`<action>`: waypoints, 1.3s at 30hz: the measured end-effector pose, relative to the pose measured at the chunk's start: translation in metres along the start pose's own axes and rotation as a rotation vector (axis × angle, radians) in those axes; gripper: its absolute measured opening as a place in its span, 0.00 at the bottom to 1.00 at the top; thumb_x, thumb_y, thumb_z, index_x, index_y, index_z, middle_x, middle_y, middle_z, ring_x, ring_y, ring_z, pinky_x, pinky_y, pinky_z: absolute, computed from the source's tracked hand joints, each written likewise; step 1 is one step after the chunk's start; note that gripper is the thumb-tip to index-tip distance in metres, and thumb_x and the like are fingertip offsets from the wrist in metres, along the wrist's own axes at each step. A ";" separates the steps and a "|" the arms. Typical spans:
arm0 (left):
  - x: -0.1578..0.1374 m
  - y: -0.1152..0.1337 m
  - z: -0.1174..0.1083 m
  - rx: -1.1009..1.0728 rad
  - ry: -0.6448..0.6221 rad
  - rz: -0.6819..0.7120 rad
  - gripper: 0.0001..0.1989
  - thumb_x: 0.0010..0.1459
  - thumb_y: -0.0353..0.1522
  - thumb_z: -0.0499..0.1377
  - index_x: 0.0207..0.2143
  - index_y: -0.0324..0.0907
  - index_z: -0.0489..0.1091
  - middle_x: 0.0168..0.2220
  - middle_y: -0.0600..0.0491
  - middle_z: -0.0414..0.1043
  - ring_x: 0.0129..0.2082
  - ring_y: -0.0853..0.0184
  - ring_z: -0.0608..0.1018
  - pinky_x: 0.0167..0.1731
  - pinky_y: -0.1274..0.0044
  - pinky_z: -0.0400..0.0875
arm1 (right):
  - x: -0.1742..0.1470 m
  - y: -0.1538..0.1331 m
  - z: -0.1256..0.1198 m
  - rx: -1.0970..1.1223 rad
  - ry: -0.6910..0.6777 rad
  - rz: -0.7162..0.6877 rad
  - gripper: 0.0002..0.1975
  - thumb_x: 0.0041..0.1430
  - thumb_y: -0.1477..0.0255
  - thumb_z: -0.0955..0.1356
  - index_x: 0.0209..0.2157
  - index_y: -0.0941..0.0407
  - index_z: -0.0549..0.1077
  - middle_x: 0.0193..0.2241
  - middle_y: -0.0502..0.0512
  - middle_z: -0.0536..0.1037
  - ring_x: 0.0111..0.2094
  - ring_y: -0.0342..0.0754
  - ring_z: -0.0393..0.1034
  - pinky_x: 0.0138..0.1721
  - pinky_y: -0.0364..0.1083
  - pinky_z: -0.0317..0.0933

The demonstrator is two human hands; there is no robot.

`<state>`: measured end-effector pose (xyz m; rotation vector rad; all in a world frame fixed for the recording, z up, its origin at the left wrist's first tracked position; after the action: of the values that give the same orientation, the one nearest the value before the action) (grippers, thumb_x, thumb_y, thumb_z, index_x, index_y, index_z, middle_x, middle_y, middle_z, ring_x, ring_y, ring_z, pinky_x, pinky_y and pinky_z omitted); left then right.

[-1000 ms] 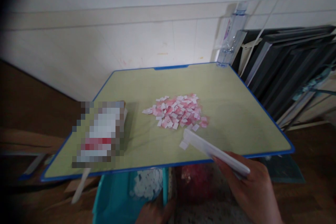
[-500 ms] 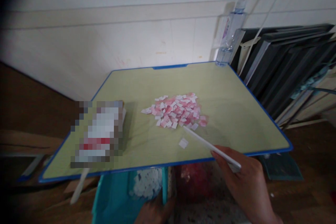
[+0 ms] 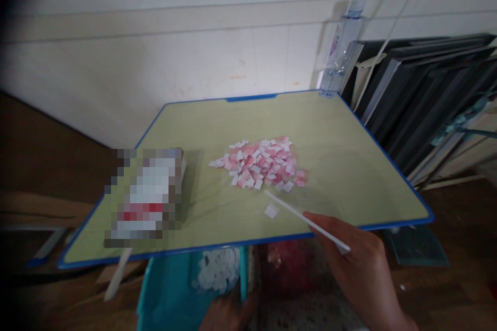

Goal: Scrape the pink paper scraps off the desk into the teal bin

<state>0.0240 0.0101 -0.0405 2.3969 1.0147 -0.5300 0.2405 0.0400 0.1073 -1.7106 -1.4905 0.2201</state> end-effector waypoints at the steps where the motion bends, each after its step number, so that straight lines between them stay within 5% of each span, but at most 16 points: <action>1: 0.000 0.000 0.000 -0.001 -0.001 0.003 0.21 0.51 0.22 0.57 0.48 0.43 0.65 0.45 0.39 0.68 0.32 0.56 0.77 0.30 0.70 0.73 | 0.001 0.000 -0.001 -0.017 -0.006 -0.027 0.08 0.55 0.70 0.66 0.32 0.49 0.78 0.29 0.47 0.82 0.28 0.47 0.77 0.32 0.42 0.71; 5: 0.000 0.000 0.001 -0.007 -0.021 -0.004 0.21 0.52 0.22 0.56 0.48 0.45 0.64 0.49 0.40 0.66 0.34 0.54 0.77 0.30 0.69 0.73 | 0.002 0.000 -0.002 -0.037 -0.080 -0.215 0.09 0.54 0.73 0.67 0.35 0.49 0.78 0.30 0.45 0.82 0.27 0.45 0.77 0.30 0.39 0.71; 12: -0.005 0.000 -0.004 -0.030 0.049 -0.011 0.21 0.53 0.21 0.54 0.49 0.44 0.65 0.44 0.41 0.68 0.33 0.58 0.77 0.31 0.72 0.72 | -0.002 0.005 0.001 -0.047 -0.105 -0.225 0.11 0.55 0.76 0.66 0.38 0.49 0.76 0.33 0.45 0.82 0.31 0.45 0.78 0.34 0.39 0.71; 19: -0.001 0.002 -0.009 -0.032 -0.075 -0.008 0.21 0.52 0.21 0.57 0.49 0.42 0.66 0.49 0.37 0.66 0.35 0.54 0.77 0.31 0.68 0.73 | -0.002 0.002 -0.008 -0.091 -0.022 -0.183 0.09 0.53 0.73 0.68 0.35 0.47 0.77 0.30 0.44 0.82 0.24 0.45 0.77 0.27 0.39 0.70; 27: -0.002 0.003 -0.012 -0.066 -0.115 -0.031 0.20 0.53 0.22 0.58 0.49 0.41 0.65 0.50 0.35 0.66 0.37 0.51 0.77 0.33 0.66 0.73 | -0.011 -0.005 -0.011 -0.131 -0.160 -0.374 0.09 0.55 0.73 0.66 0.35 0.50 0.77 0.27 0.48 0.82 0.24 0.44 0.77 0.26 0.38 0.69; 33: -0.002 0.001 -0.009 -0.092 -0.081 -0.031 0.20 0.52 0.27 0.60 0.49 0.42 0.65 0.51 0.36 0.65 0.37 0.49 0.77 0.33 0.64 0.72 | -0.010 0.000 -0.016 -0.180 -0.078 -0.199 0.08 0.56 0.68 0.66 0.31 0.50 0.78 0.21 0.49 0.81 0.17 0.45 0.73 0.20 0.39 0.67; 39: -0.003 0.002 -0.006 -0.071 -0.047 -0.009 0.20 0.53 0.32 0.62 0.48 0.41 0.65 0.50 0.35 0.65 0.38 0.50 0.77 0.34 0.65 0.72 | -0.013 0.003 -0.011 -0.172 -0.112 -0.196 0.11 0.56 0.65 0.65 0.28 0.51 0.78 0.23 0.51 0.81 0.20 0.47 0.75 0.21 0.40 0.68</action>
<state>0.0248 0.0104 -0.0331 2.3084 1.0078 -0.5420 0.2456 0.0235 0.1070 -1.6940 -1.7921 0.0874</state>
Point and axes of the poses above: each hand's wrist, its own x-axis towards the middle knuckle, its own z-axis out of the palm, y = z × x, the point moved 4 cm from there along x, towards the middle knuckle
